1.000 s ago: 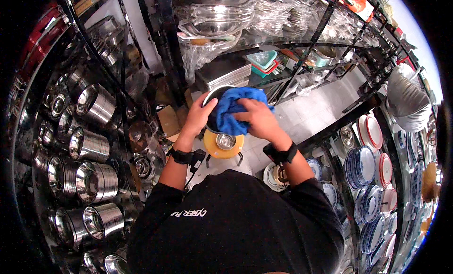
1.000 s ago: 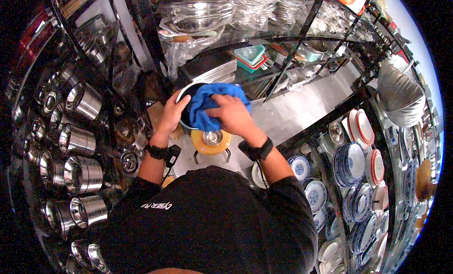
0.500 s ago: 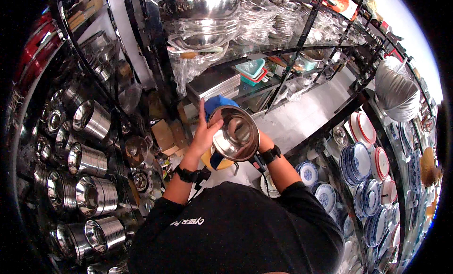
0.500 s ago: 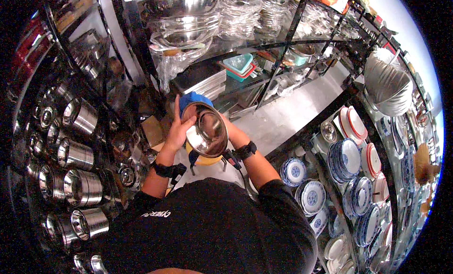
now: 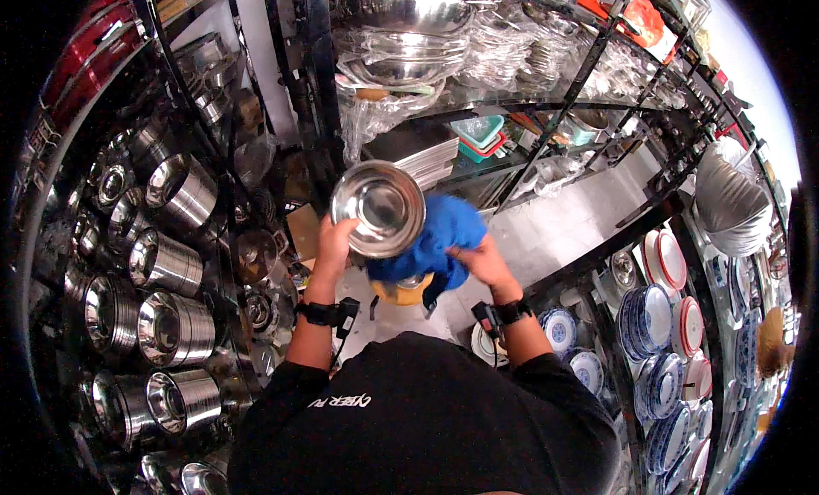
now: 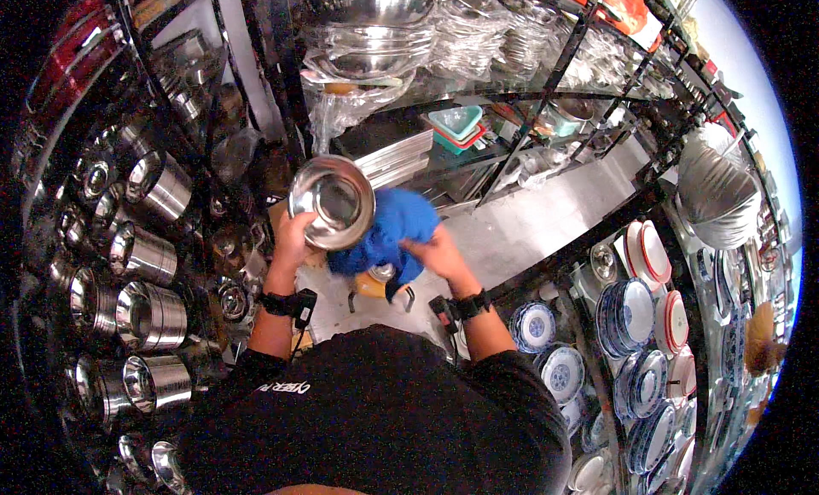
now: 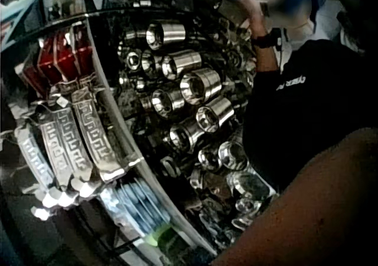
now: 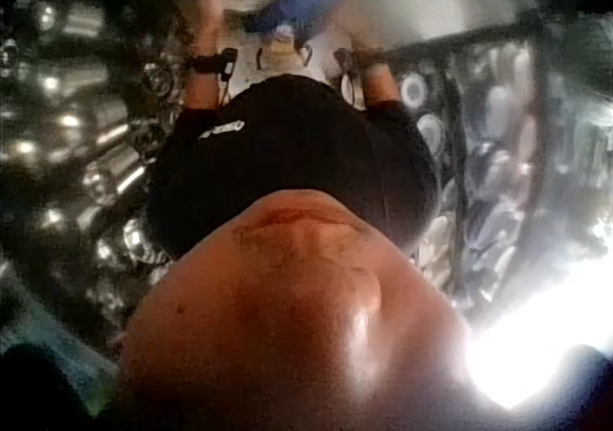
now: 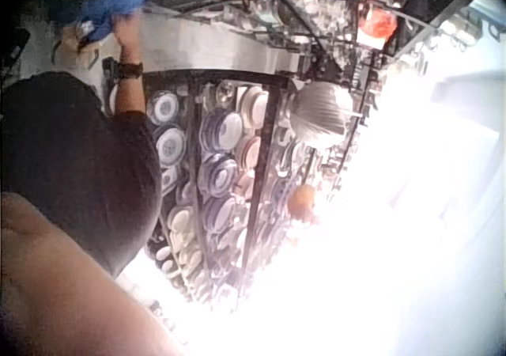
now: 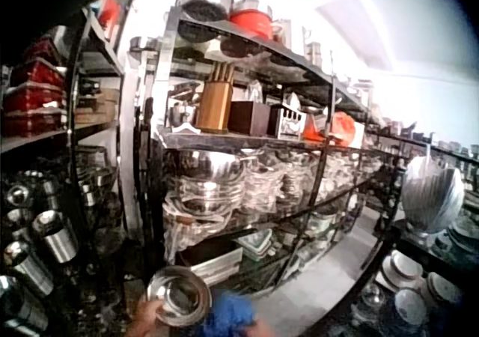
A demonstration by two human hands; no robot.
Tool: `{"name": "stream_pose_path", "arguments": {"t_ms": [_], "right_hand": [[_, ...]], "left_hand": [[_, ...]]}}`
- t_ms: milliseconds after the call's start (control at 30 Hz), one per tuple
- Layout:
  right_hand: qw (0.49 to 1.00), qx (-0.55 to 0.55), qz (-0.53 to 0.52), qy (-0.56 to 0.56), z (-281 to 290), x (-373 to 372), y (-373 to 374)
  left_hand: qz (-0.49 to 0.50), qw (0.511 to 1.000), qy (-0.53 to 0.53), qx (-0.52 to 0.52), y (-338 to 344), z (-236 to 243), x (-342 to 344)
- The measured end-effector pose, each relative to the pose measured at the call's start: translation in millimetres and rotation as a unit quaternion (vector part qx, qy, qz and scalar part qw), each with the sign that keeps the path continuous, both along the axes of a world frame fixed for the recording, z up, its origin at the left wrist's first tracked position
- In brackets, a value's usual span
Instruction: The person polishes multiple small metal bowls using a yellow buffing machine and a blue cloth. They repeatedly place bowls on the spinning buffing pad, wipe them with the cloth, and stack them on a nearby shelf.
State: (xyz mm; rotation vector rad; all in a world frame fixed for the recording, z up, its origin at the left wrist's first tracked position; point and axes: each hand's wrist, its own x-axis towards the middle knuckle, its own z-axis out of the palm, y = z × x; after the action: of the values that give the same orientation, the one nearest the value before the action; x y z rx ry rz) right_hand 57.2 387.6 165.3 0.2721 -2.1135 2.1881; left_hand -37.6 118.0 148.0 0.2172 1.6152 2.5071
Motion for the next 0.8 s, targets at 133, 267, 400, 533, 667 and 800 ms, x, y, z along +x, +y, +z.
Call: {"name": "stream_pose_path", "arguments": {"t_ms": [133, 267, 400, 533, 667, 800], "right_hand": [[0.981, 0.049, -0.160, 0.099, 18, -9, 15], [0.996, 0.005, -0.076, 0.047, 28, -18, 0], [0.973, -0.154, 0.172, -0.022, 34, -7, -24], [0.930, -0.247, 0.229, -0.148, -20, -38, -12], [0.974, 0.044, 0.221, 0.000, 14, -17, -16], [0.927, 0.307, 0.206, 0.059, -7, -7, -16]], "left_hand": [[-0.126, 0.991, 0.008, -0.035, 10, 5, 16], [-0.183, 0.981, 0.066, 0.000, 35, 49, 41], [-0.131, 0.983, 0.072, -0.108, 42, 48, 49], [-0.154, 0.987, 0.027, -0.022, 58, 48, 46], [-0.006, 0.931, 0.240, -0.275, 51, 13, 37], [0.005, 0.969, 0.203, -0.141, 48, 12, 23]]}}
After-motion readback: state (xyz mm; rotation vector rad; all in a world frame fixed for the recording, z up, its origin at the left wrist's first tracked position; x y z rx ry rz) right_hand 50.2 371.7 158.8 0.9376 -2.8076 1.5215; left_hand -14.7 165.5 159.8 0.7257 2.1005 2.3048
